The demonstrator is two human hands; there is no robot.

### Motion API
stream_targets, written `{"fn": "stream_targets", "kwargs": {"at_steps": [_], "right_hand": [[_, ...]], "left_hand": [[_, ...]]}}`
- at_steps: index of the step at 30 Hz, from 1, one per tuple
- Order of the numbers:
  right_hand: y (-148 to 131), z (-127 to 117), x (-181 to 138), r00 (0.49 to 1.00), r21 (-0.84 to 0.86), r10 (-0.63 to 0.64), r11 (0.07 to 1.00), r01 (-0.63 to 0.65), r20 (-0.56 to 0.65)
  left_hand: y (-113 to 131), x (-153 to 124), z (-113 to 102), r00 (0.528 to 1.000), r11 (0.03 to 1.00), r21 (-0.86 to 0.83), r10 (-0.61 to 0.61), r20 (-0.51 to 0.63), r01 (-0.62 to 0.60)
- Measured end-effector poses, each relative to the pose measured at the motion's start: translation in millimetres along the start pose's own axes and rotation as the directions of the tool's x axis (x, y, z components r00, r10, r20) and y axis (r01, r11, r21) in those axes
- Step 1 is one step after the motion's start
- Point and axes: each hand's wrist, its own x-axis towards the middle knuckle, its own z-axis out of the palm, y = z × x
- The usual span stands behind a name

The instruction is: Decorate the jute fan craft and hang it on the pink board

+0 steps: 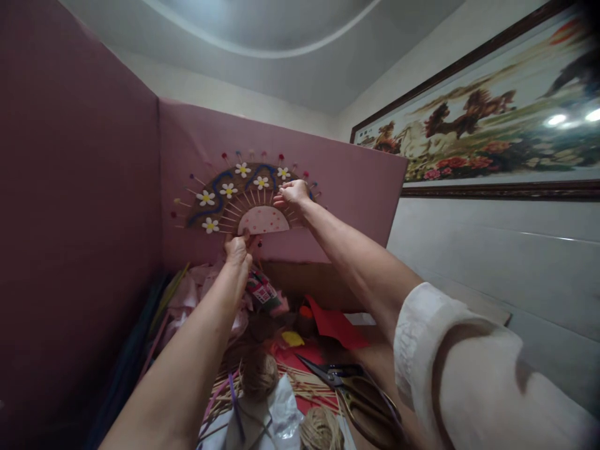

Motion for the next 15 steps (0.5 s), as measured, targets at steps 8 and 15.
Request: {"fn": "stream_targets", "kwargs": {"at_steps": [8,15], "right_hand": [[-10,6,-1,0.990,-0.324,-0.139,0.937,0.128,-0.010],[-16,2,16,0.905,-0.568,-0.423,0.757,0.323,-0.050]], "left_hand": [[3,-4,-3,0.998,0.997,0.033,0.068,-0.002,-0.068],[0,2,2,0.990,0.992,0.047,0.119,-0.081,-0.116]]}}
